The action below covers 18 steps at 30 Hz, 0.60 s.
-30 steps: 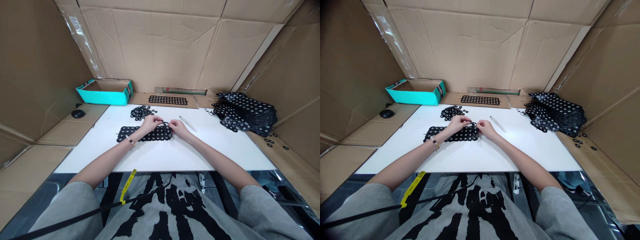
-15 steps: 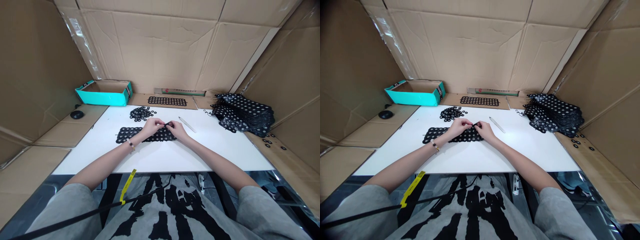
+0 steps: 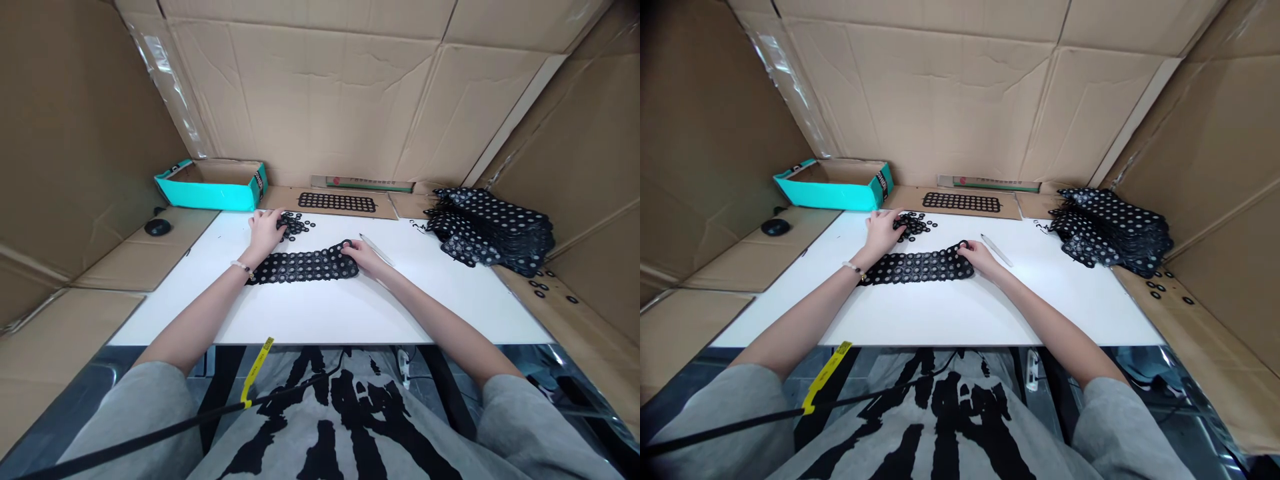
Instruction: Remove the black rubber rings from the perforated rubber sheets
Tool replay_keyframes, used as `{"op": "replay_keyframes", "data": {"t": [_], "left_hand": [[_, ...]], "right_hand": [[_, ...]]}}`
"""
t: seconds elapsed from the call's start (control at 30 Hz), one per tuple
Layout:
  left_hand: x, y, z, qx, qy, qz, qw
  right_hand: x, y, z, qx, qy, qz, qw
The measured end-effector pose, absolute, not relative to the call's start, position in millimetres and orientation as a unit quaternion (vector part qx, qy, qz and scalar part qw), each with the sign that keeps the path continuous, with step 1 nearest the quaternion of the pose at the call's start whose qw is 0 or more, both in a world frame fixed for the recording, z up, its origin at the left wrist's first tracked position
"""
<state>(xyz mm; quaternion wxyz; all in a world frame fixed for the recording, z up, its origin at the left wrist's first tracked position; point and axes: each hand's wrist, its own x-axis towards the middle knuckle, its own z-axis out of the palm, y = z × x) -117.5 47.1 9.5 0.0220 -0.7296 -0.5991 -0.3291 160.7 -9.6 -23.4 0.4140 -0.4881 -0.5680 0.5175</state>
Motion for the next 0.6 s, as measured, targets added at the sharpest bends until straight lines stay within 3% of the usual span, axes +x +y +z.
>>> {"op": "replay_keyframes", "data": {"t": [0.27,0.4,0.6], "left_hand": [[-47.7,-5.7,14.5,-0.874,-0.370,-0.296,-0.106],[-37.5,-14.9,9.5,-0.852,-0.375,-0.331,-0.157],[-41.1,-2.0,2.7,-0.796,-0.380,-0.327,-0.339]], "right_hand": [[159.6,-18.9,-14.5,-0.411,-0.573,0.563,0.431],[158.0,-23.9,-11.4,-0.381,-0.602,0.563,0.420],[156.6,-23.9,-13.4,-0.390,-0.621,0.555,0.394]]}}
